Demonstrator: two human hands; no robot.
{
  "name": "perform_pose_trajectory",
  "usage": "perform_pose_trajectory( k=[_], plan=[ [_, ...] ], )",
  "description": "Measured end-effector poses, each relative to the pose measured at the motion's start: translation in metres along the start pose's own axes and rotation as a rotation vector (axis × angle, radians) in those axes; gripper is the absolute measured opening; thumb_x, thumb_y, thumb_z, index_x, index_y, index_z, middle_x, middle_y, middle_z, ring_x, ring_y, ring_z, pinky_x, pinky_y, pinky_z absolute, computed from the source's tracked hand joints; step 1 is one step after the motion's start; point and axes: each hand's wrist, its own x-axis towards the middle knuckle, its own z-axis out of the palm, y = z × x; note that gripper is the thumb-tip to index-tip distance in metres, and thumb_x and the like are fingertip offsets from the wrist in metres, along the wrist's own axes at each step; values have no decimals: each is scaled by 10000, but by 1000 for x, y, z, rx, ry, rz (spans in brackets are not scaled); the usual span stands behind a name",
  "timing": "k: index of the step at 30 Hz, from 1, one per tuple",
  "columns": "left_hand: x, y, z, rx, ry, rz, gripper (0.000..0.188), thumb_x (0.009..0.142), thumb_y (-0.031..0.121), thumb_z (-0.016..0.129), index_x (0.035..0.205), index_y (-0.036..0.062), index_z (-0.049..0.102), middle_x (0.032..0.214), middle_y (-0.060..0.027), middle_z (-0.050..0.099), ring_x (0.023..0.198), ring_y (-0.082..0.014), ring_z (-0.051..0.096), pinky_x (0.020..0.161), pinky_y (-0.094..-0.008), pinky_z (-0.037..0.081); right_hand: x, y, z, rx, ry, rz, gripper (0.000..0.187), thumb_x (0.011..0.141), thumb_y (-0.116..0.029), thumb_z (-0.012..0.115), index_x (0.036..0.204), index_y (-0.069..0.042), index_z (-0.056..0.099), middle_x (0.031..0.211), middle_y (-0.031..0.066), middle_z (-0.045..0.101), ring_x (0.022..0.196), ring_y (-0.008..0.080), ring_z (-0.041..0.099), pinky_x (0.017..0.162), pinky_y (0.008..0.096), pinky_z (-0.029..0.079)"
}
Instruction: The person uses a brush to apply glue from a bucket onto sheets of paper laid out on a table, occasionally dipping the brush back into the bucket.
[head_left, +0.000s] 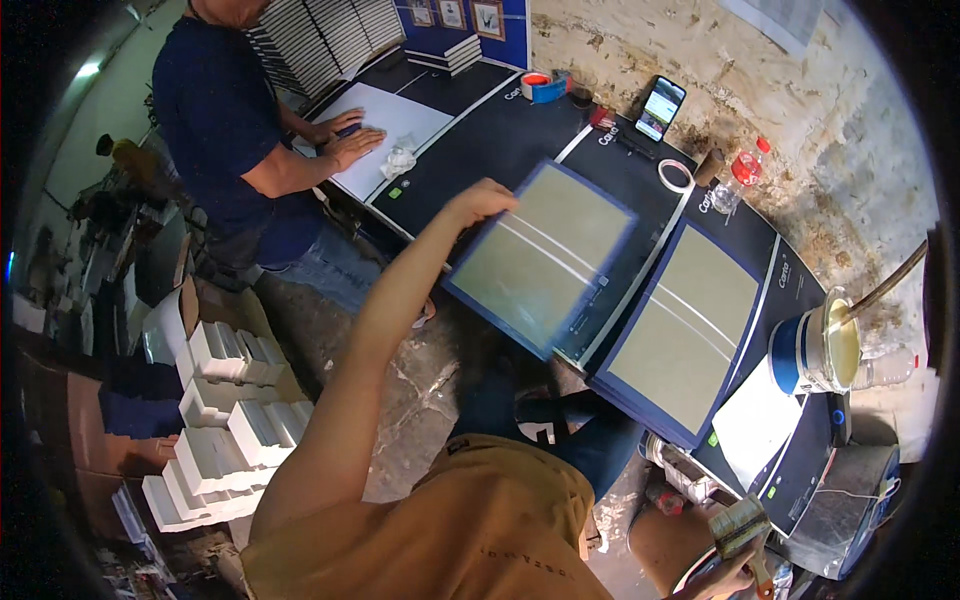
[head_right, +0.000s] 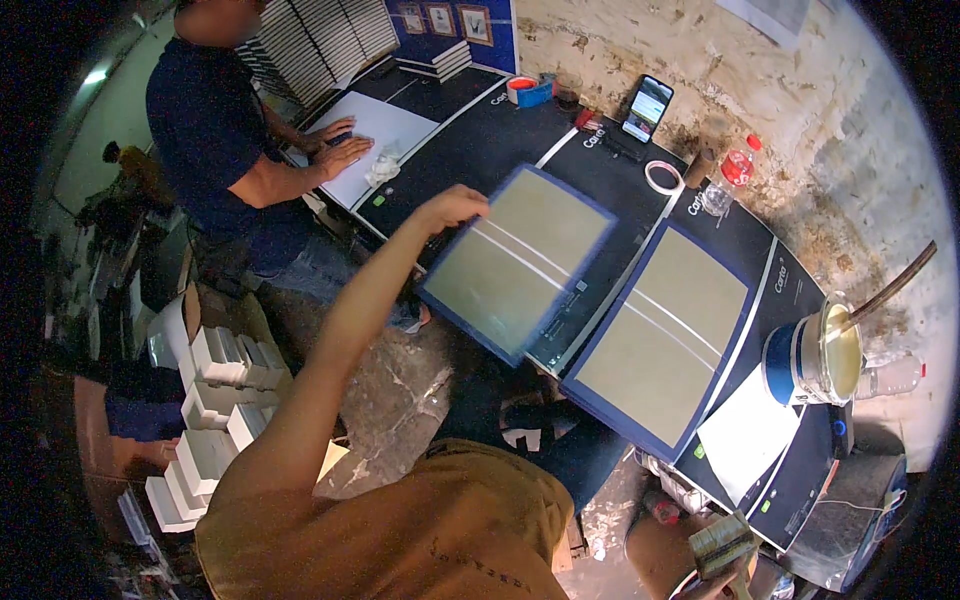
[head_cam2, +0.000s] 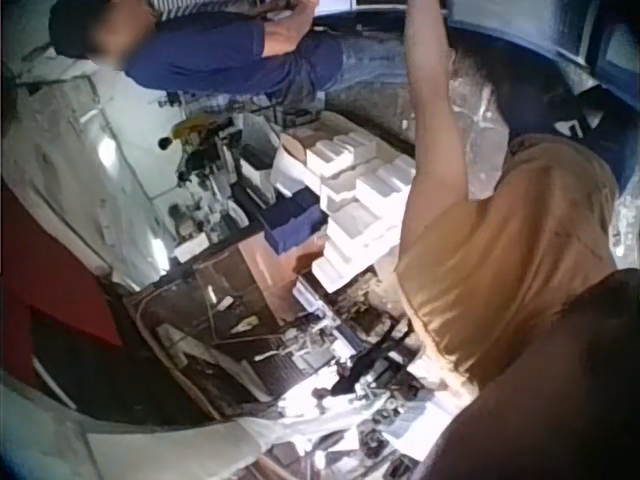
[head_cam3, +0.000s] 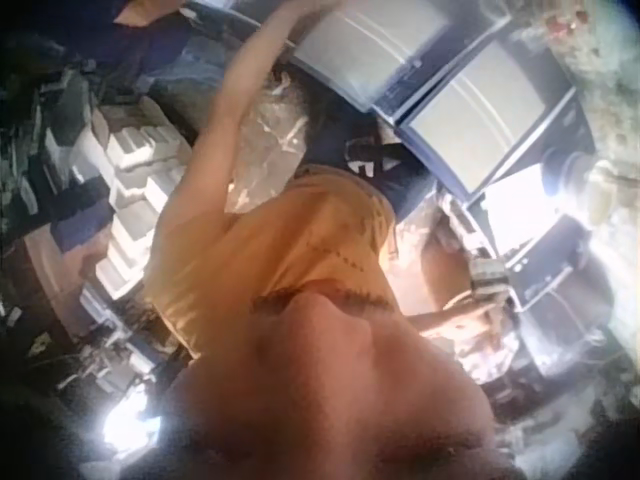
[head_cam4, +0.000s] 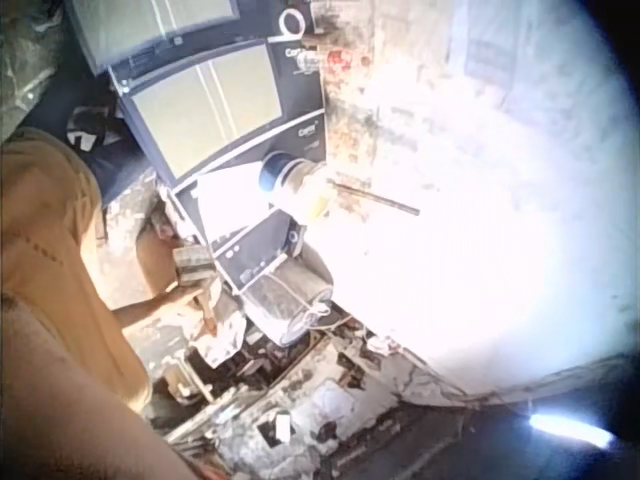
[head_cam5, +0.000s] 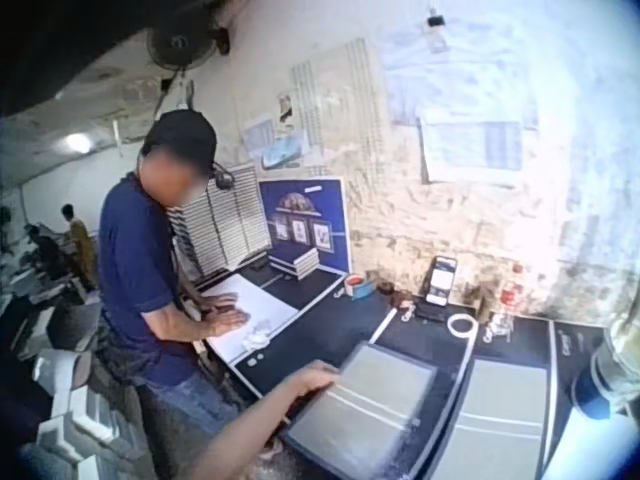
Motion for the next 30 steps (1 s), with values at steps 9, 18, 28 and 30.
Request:
perform_pose_trajectory(
  k=[9, 18, 28, 30],
  plan=[
    [92, -83, -112, 397, 400, 1, 375, 695, 319, 729, 1014, 128, 776, 1114, -151, 717, 1082, -305, 675, 967, -364, 514, 16, 18, -24, 5, 80, 16, 725, 838, -505, 670, 1282, 55, 550, 1119, 237, 651, 982, 353, 655, 812, 470, 539],
    [28, 28, 7, 263, 573, 645, 457, 820, 287, 765, 1187, 40, 648, 1099, -140, 695, 998, -257, 679, 888, -381, 535, 32, 25, -9, 482, -18, 75, 512, 925, -337, 674, 1273, 31, 600, 1144, 133, 658, 1008, 240, 637, 853, 389, 520],
    [-170, 99, 226, -336, -124, 894, 341, 866, 234, 743, 1119, 35, 629, 678, -19, 616, 531, -109, 563, 527, -299, 450, 69, 58, -25, 1131, -301, 298, 354, 1017, -311, 552, 983, 38, 605, 744, 82, 584, 625, 147, 497, 531, 247, 412],
    [-178, 74, 252, -286, -164, 877, 330, 870, 208, 725, 1110, 16, 607, 724, -57, 628, 572, -180, 603, 587, -344, 484, 84, 81, -23, 1277, -298, 414, 388, 995, -222, 581, 1284, 34, 539, 1089, 139, 635, 763, 161, 590, 660, 235, 505]
  ],
)
